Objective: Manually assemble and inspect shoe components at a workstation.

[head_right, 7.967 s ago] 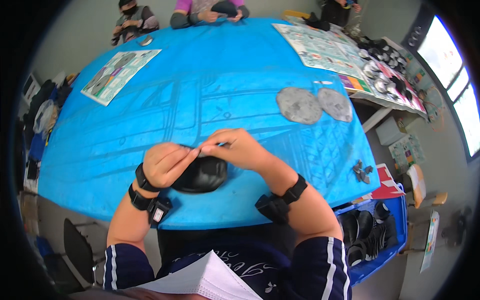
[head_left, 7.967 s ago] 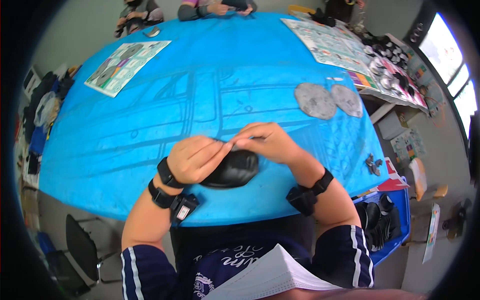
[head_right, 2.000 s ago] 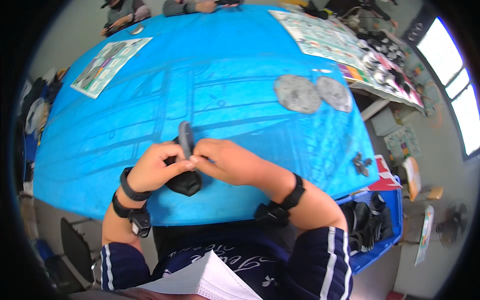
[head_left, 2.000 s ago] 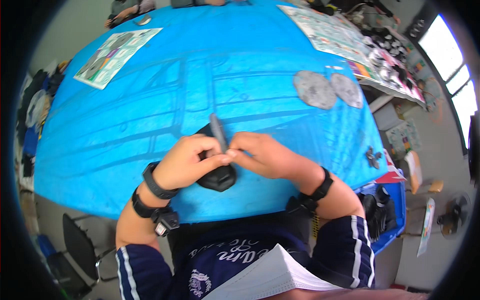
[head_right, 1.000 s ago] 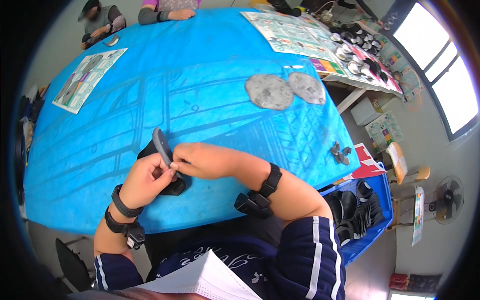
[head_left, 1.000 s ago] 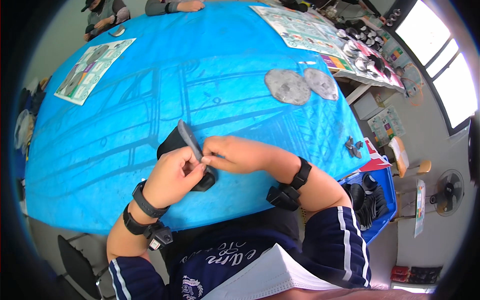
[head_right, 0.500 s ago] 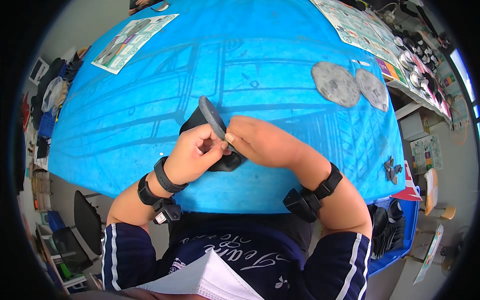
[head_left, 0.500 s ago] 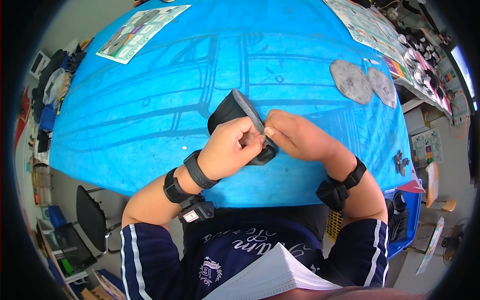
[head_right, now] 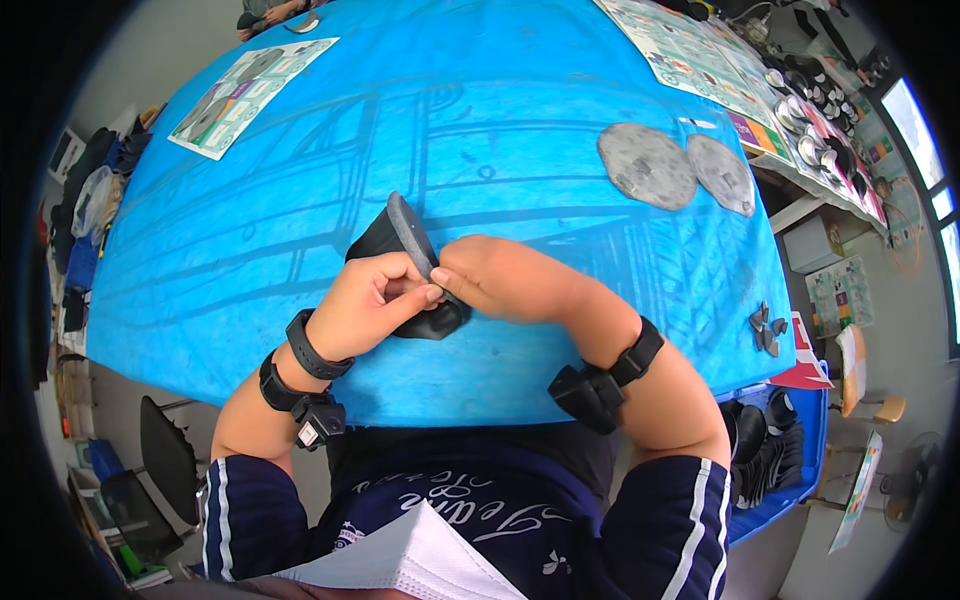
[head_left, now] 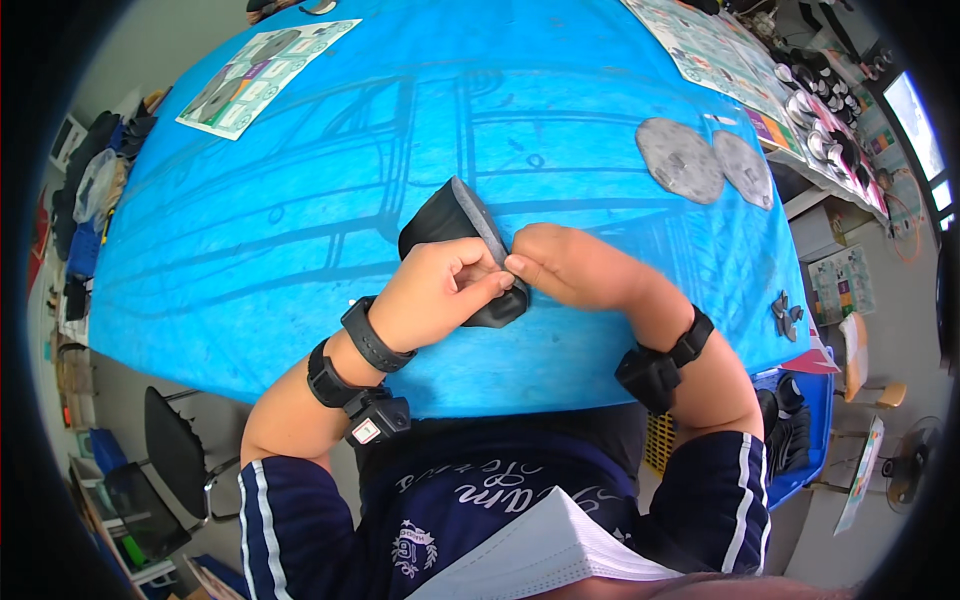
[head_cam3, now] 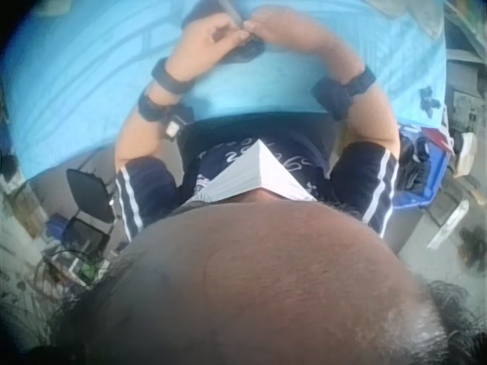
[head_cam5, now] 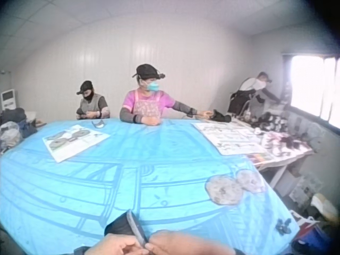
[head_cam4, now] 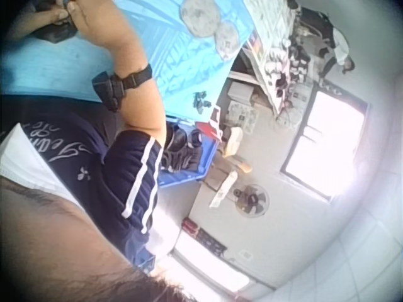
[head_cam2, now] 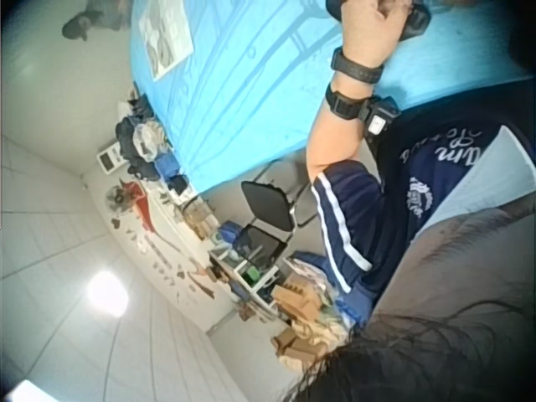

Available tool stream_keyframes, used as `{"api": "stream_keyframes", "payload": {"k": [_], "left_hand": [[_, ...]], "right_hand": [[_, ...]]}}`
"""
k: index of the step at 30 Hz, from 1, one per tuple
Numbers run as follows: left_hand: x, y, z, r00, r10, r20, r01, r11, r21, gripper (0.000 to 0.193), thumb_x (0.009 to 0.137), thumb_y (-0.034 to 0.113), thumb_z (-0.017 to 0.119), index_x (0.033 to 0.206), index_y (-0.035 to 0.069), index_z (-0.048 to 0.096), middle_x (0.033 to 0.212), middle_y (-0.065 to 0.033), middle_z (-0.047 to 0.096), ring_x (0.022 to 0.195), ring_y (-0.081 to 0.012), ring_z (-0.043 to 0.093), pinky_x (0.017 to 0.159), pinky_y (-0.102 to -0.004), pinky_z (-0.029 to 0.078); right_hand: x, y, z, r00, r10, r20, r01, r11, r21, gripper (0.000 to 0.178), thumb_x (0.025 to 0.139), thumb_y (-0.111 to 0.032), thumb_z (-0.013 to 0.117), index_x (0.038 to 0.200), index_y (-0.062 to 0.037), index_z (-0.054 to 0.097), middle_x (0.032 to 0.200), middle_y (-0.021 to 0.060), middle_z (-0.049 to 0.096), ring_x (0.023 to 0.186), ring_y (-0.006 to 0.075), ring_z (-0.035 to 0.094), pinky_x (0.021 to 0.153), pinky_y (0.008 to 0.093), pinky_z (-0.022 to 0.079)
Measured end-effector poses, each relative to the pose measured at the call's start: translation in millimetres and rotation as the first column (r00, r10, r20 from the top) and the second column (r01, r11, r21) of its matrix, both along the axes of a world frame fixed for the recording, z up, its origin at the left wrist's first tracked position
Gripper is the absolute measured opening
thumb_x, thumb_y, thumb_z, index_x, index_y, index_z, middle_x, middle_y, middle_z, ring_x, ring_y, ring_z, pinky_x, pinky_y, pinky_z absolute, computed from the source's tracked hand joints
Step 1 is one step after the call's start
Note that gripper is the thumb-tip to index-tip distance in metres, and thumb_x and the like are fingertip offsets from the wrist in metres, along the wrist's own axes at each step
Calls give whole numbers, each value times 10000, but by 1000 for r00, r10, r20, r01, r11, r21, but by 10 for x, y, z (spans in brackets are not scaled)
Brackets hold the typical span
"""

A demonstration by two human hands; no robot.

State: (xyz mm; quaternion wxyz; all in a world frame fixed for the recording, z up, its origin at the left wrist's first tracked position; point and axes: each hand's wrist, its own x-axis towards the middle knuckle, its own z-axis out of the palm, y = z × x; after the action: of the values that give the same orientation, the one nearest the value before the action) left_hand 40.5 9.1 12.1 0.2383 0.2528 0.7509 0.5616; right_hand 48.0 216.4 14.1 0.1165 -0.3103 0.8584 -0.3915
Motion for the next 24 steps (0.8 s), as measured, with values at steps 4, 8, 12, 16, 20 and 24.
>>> {"api": "stream_keyframes", "payload": {"k": [4, 8, 12, 16, 20, 24], "left_hand": [[-35, 39, -17, 999, -12, 30, 13, 1000, -26, 95, 855, 76, 603, 844, -12, 569, 812, -54, 643, 776, -83, 610, 679, -213, 477], [-26, 33, -78, 999, 29, -39, -26, 997, 77, 231, 840, 190, 645, 733, 1, 565, 615, 28, 538, 563, -12, 446, 482, -197, 358], [-52, -47, -83, 1000, 3, -14, -1, 995, 104, 262, 849, 222, 641, 737, -1, 559, 631, -3, 575, 581, -23, 492, 498, -200, 389], [-79, -37, 16, 1000, -5, -5, 4, 994, -106, 231, 853, 195, 632, 751, 0, 561, 707, -61, 646, 658, -69, 597, 573, -203, 456], [-129, -36, 33, 995, -89, 48, 86, 995, 43, 182, 859, 128, 614, 749, -3, 552, 734, -75, 655, 709, -92, 626, 630, -219, 493], [-127, -35, -24, 992, -126, 14, 125, 988, 92, 159, 869, 115, 596, 781, -7, 545, 760, -85, 655, 727, -100, 627, 641, -221, 495]], "right_hand": [[23, 24, -3, 989, 42, -145, -46, 999, -21, 238, 935, -185, 407, 830, -5, 519, 779, 156, 514, 798, 348, 509, 731, 430, 415], [44, -11, -24, 992, 20, -128, -26, 998, -50, 226, 928, -175, 411, 814, -5, 508, 778, 159, 512, 787, 347, 507, 722, 427, 413], [37, -45, -110, 981, 42, -191, -65, 991, -119, 191, 912, -160, 439, 820, 0, 487, 774, 158, 492, 721, 339, 496, 661, 420, 410], [55, -60, -111, 997, 28, -66, -38, 988, -149, 185, 902, -169, 458, 831, -4, 501, 756, 150, 497, 687, 319, 509, 624, 408, 411], [55, -57, -123, 997, 30, -75, -40, 990, -138, 194, 907, -170, 457, 823, -1, 501, 740, 140, 496, 677, 300, 514, 613, 396, 408], [67, -47, -85, 997, 0, -84, -17, 980, -197, 223, 912, -190, 461, 799, -3, 507, 736, 131, 504, 674, 282, 515, 617, 386, 410]]}}
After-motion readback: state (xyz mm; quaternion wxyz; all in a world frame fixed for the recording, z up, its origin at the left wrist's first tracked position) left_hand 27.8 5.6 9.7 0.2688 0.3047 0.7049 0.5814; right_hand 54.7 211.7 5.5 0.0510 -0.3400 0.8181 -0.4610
